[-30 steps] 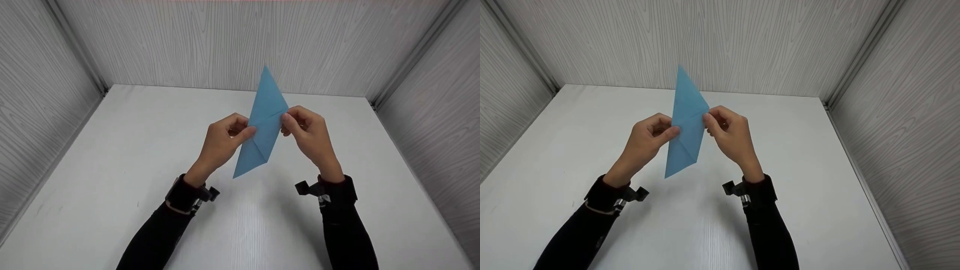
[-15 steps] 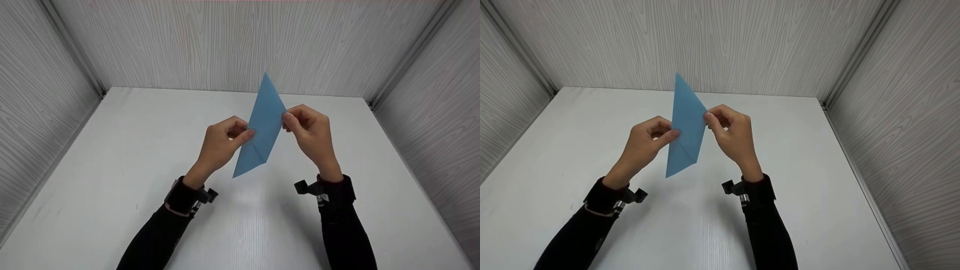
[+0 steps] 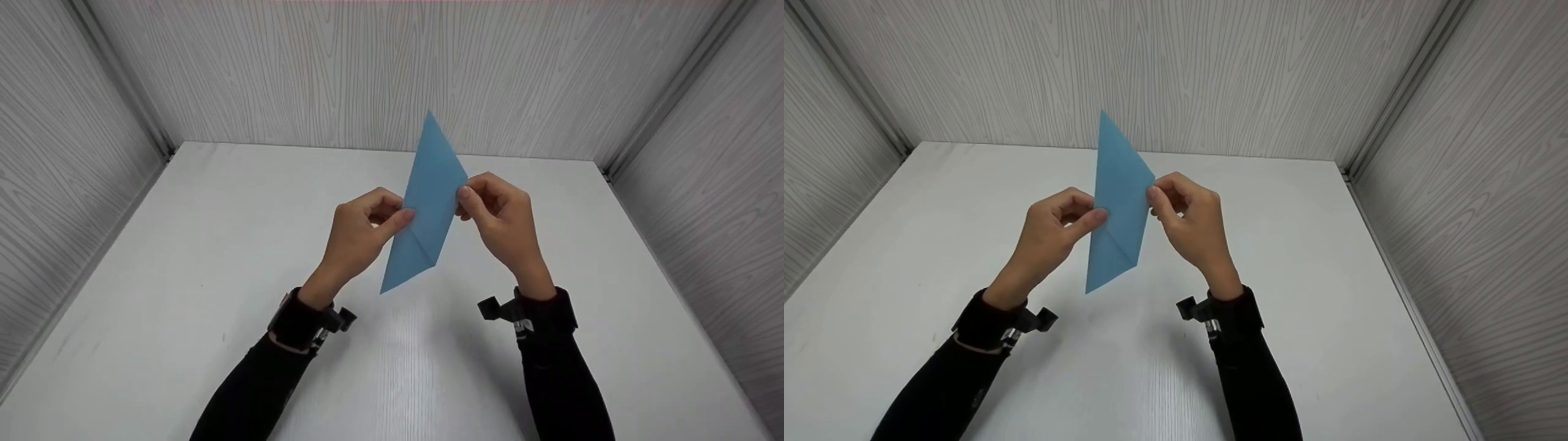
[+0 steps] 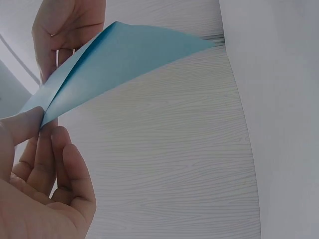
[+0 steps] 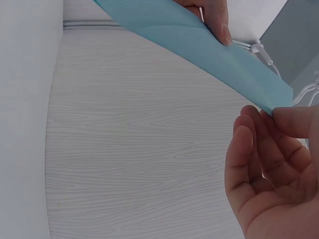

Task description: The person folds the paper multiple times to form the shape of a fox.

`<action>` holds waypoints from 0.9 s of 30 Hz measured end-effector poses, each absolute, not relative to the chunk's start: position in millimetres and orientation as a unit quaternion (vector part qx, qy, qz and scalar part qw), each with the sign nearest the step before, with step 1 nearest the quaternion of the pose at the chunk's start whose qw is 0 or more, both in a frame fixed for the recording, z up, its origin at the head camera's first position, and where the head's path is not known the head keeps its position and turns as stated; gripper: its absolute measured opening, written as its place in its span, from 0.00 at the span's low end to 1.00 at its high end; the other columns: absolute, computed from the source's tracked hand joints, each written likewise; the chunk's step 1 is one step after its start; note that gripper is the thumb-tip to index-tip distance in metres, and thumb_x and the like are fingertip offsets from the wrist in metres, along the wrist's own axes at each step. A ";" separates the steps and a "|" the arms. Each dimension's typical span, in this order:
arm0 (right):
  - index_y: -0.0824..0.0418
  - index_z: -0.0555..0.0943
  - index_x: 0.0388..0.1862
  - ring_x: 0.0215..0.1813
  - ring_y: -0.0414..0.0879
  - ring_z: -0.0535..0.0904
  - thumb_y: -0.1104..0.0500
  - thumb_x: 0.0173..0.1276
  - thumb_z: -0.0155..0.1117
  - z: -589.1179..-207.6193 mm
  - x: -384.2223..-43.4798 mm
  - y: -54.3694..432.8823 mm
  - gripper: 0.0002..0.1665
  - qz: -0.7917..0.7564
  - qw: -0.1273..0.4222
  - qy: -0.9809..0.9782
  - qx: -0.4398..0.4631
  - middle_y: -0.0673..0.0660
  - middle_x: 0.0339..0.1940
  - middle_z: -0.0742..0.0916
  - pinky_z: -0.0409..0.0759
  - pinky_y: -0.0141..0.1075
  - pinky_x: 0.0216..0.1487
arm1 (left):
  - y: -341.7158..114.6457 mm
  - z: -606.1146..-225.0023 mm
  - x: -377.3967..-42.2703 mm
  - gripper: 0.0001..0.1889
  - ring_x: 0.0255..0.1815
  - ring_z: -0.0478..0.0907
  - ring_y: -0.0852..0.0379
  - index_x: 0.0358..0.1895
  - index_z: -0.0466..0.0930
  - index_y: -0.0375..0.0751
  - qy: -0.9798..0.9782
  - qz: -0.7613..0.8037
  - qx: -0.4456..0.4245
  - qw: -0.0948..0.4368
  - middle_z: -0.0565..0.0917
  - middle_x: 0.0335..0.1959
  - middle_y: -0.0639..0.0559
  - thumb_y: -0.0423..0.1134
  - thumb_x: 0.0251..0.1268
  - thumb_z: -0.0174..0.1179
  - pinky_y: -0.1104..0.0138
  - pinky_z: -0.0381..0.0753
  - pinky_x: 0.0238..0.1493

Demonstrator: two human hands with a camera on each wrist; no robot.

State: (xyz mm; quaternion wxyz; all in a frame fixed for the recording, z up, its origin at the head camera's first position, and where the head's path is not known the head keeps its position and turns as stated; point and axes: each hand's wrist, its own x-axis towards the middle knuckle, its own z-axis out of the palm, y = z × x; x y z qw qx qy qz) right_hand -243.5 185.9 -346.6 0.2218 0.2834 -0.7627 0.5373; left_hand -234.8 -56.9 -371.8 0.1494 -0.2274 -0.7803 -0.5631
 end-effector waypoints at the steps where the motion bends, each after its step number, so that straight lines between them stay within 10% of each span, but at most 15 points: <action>1: 0.70 0.86 0.42 0.33 0.49 0.84 0.64 0.79 0.65 -347.2 -243.3 185.9 0.08 0.538 0.214 -0.764 0.284 0.59 0.33 0.88 0.86 0.34 0.39 | -57.0 -371.6 -234.8 0.09 0.40 0.87 0.59 0.48 0.88 0.41 -0.780 -0.564 -0.226 0.152 0.92 0.41 0.53 0.43 0.75 0.69 0.58 0.86 0.46; 27: 0.67 0.86 0.40 0.30 0.51 0.84 0.63 0.79 0.65 -350.3 -245.2 183.4 0.08 0.494 0.195 -0.789 0.308 0.55 0.30 0.89 0.87 0.33 0.39 | -60.8 -371.0 -236.9 0.10 0.39 0.87 0.60 0.48 0.88 0.41 -0.781 -0.563 -0.220 0.157 0.92 0.41 0.53 0.44 0.75 0.69 0.60 0.85 0.45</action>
